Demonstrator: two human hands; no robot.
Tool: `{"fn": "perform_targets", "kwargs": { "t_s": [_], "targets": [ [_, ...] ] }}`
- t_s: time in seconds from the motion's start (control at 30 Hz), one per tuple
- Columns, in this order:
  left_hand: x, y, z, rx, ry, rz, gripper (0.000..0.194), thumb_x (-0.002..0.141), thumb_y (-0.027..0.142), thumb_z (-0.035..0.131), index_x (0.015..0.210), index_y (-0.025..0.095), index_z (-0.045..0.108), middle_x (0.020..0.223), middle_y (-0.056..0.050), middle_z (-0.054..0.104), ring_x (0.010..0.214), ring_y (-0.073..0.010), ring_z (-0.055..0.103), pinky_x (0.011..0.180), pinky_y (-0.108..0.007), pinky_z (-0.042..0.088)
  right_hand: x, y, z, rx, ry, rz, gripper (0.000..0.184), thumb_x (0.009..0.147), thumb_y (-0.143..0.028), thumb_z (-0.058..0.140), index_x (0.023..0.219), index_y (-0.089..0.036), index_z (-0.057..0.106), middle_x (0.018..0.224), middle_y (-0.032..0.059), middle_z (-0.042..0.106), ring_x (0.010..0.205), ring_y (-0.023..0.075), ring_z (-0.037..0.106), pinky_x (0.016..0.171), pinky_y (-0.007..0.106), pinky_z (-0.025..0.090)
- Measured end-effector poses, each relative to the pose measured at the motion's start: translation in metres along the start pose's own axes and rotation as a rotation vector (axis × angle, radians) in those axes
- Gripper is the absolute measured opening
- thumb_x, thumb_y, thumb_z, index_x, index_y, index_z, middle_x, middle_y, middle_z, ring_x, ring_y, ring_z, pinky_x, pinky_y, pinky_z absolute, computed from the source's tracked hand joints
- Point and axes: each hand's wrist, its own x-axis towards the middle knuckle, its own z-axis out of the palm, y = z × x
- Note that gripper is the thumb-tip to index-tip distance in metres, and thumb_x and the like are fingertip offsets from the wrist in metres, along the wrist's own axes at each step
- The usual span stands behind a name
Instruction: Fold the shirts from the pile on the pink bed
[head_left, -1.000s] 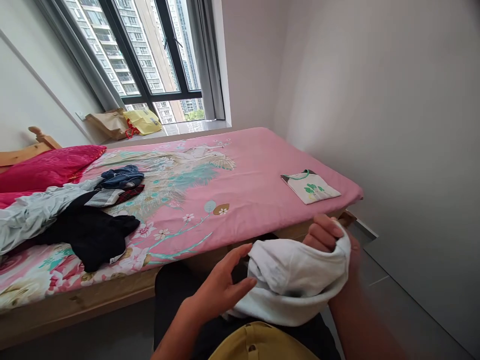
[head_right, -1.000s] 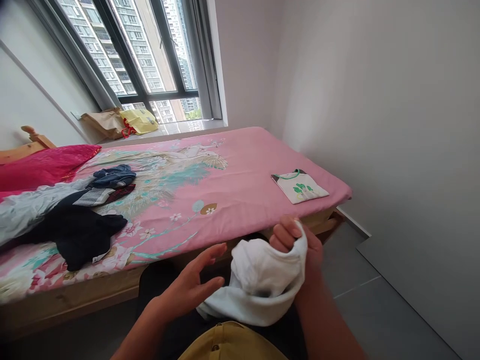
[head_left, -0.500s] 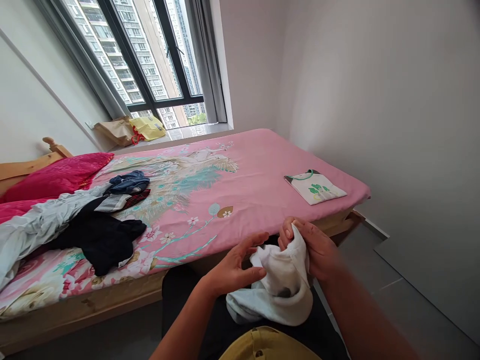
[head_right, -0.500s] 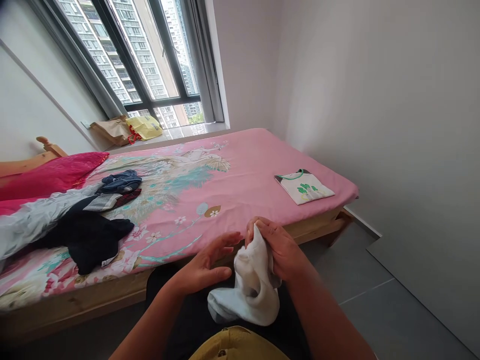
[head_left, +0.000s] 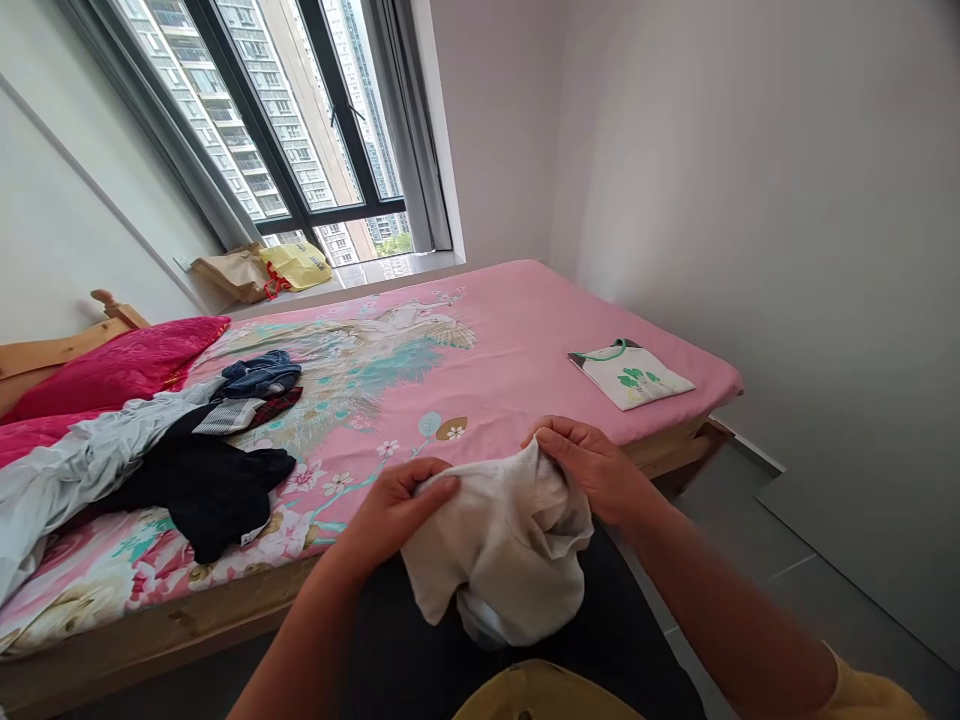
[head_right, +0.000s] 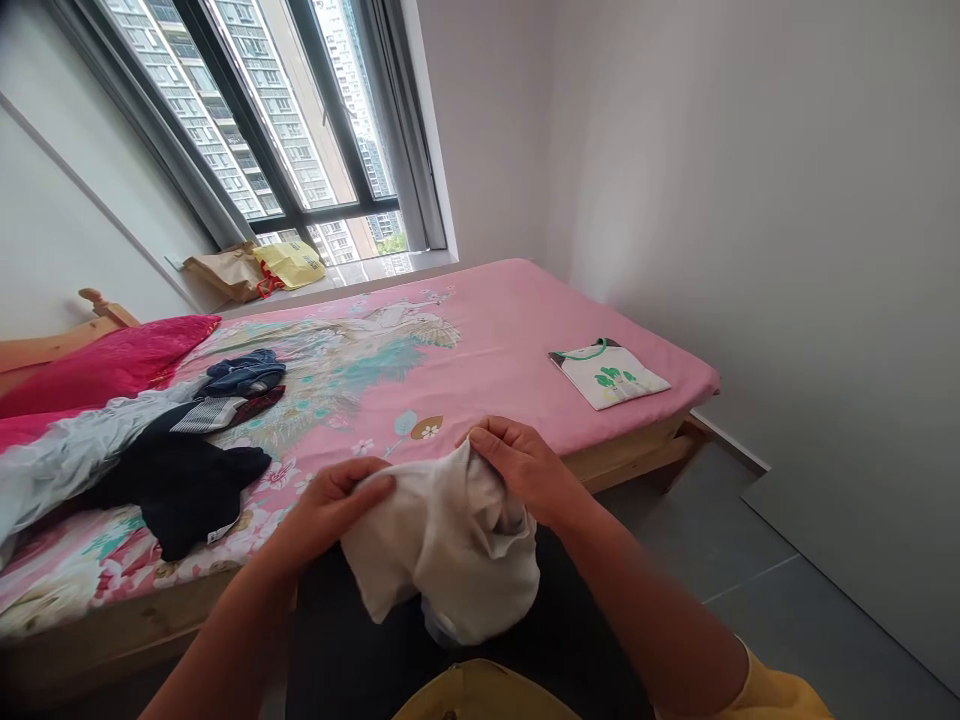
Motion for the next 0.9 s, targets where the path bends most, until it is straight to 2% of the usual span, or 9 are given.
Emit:
{"fn": "perform_targets", "kwargs": {
  "t_s": [0.1, 0.17, 0.27, 0.33, 0.43, 0.53, 0.7, 0.8, 0.9],
  "targets": [
    [-0.010, 0.022, -0.016, 0.039, 0.181, 0.055, 0.026, 0.074, 0.042, 0.065, 0.078, 0.016, 0.069, 0.065, -0.001, 0.059, 0.057, -0.0113, 0.048, 0.048, -0.019, 0.036, 0.004, -0.007, 0.006, -0.199, -0.097, -0.074, 0.021, 0.078, -0.039, 0.060, 0.085, -0.020, 0.058, 0.075, -0.0016, 0.055, 0.065, 0.0101, 0.047, 0.057, 0.021, 0.037],
    [-0.020, 0.036, -0.024, 0.078, 0.256, 0.101, 0.026, 0.071, 0.041, 0.068, 0.079, 0.017, 0.072, 0.065, -0.002, 0.062, 0.058, -0.0129, 0.051, 0.050, -0.020, 0.039, 0.007, -0.006, 0.007, -0.450, -0.119, -0.154, 0.015, 0.076, -0.030, 0.061, 0.089, -0.022, 0.060, 0.081, -0.0008, 0.059, 0.070, 0.0121, 0.050, 0.061, 0.022, 0.037],
    [-0.033, 0.052, -0.034, 0.121, 0.361, 0.130, 0.025, 0.068, 0.041, 0.072, 0.075, 0.017, 0.073, 0.063, -0.003, 0.063, 0.060, -0.0156, 0.054, 0.052, -0.022, 0.042, 0.014, 0.007, -0.001, -0.859, -0.035, -0.270, 0.015, 0.072, -0.014, 0.054, 0.083, -0.022, 0.061, 0.081, -0.0003, 0.061, 0.073, 0.0140, 0.050, 0.063, 0.024, 0.034],
    [-0.040, 0.055, -0.042, 0.142, 0.440, 0.109, 0.026, 0.066, 0.041, 0.073, 0.075, 0.017, 0.073, 0.064, -0.003, 0.064, 0.062, -0.0159, 0.055, 0.052, -0.021, 0.042, 0.018, 0.019, -0.011, -0.961, -0.015, -0.259, 0.018, 0.070, -0.011, 0.049, 0.079, -0.022, 0.060, 0.078, 0.0000, 0.061, 0.072, 0.0145, 0.051, 0.063, 0.025, 0.033],
    [-0.045, 0.052, -0.054, 0.171, 0.537, 0.035, 0.028, 0.064, 0.042, 0.074, 0.078, 0.018, 0.073, 0.067, -0.002, 0.065, 0.061, -0.0147, 0.054, 0.049, -0.020, 0.040, 0.022, 0.027, -0.025, -0.881, -0.022, -0.192, 0.017, 0.073, -0.014, 0.046, 0.079, -0.022, 0.060, 0.076, -0.0004, 0.060, 0.071, 0.0146, 0.051, 0.062, 0.025, 0.033],
    [-0.046, 0.046, -0.065, 0.169, 0.542, -0.064, 0.032, 0.063, 0.046, 0.074, 0.079, 0.017, 0.071, 0.067, -0.001, 0.063, 0.059, -0.0135, 0.053, 0.049, -0.019, 0.039, 0.021, 0.019, -0.030, -0.682, -0.078, -0.114, 0.013, 0.079, -0.021, 0.046, 0.076, -0.020, 0.060, 0.073, -0.0015, 0.057, 0.068, 0.0135, 0.048, 0.060, 0.024, 0.033],
    [-0.049, 0.030, -0.079, 0.026, 0.320, -0.224, 0.036, 0.066, 0.050, 0.071, 0.065, 0.016, 0.060, 0.053, 0.003, 0.050, 0.046, -0.0068, 0.041, 0.041, -0.016, 0.030, 0.015, 0.002, -0.022, -0.174, -0.273, 0.152, 0.026, 0.082, -0.040, 0.052, 0.076, -0.017, 0.060, 0.068, -0.0007, 0.057, 0.058, 0.0111, 0.046, 0.055, 0.024, 0.034],
    [-0.053, 0.011, -0.079, -0.162, 0.209, -0.265, 0.041, 0.063, 0.053, 0.072, 0.061, 0.015, 0.055, 0.049, 0.005, 0.044, 0.042, -0.0043, 0.035, 0.040, -0.015, 0.026, 0.016, 0.005, -0.018, 0.037, -0.220, 0.266, 0.030, 0.079, -0.046, 0.057, 0.075, -0.017, 0.060, 0.061, -0.0015, 0.055, 0.052, 0.0104, 0.044, 0.050, 0.023, 0.032],
    [-0.054, -0.011, -0.071, -0.302, 0.161, -0.279, 0.040, 0.061, 0.052, 0.074, 0.068, 0.015, 0.059, 0.053, 0.005, 0.048, 0.044, -0.0049, 0.038, 0.042, -0.016, 0.029, 0.020, 0.015, -0.018, 0.133, -0.114, 0.296, 0.028, 0.075, -0.044, 0.063, 0.070, -0.017, 0.057, 0.062, -0.0021, 0.054, 0.054, 0.0106, 0.046, 0.051, 0.023, 0.034]
  ]
}}
